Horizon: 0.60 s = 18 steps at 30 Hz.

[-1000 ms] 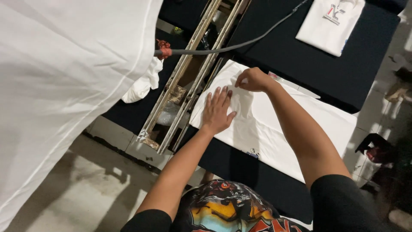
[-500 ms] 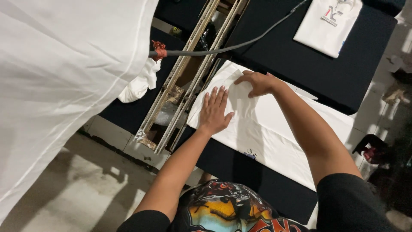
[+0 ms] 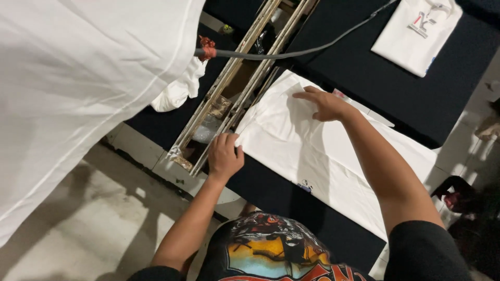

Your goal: Folding a white t-shirt on a flat production surface

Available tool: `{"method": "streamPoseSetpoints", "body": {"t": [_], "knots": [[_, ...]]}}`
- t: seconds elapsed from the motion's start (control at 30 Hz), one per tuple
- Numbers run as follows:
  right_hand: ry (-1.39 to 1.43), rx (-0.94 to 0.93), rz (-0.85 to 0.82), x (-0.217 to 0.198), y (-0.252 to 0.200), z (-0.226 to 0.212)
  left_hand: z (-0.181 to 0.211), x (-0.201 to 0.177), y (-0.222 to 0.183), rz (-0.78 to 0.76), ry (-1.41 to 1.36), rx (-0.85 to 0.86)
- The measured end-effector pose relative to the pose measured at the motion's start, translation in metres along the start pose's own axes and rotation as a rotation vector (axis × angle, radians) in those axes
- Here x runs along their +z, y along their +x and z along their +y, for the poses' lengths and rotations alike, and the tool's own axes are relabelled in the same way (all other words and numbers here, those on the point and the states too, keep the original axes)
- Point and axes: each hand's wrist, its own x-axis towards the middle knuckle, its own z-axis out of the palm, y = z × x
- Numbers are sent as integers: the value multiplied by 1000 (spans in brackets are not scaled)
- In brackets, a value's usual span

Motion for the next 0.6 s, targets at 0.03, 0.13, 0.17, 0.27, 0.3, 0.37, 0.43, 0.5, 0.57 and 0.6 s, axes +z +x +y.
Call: {"method": "streamPoseSetpoints", "body": {"t": [0.03,0.13,0.17,0.27,0.3,0.37,0.43,0.5,0.57,0.6], "knots": [[2,-4,-3,2,3,4,1,-9,-1,-2,3,-5],[43,-42,120,5,9,9,2,-29,-1,-92,-10,-17],[111,-37,176,4,8,7,1,-29,1,-143,-51,-43],[209,-26,258,1,9,0,-6,-21,8,-222,-103,-113],[240,-19,288,0,9,-3,-9,-18,10,-250,-111,-152],[225,-13,291,1,9,-3,-11,-14,13,-263,-96,-187],[211,-5,296,3,11,-1,-7,-19,16,-277,-81,-218],[163,19,271,6,15,1,5,-35,20,-348,-97,-251],[164,26,258,9,16,0,9,-39,21,-346,-93,-257],[165,34,244,10,16,0,11,-40,22,-345,-90,-262]]}}
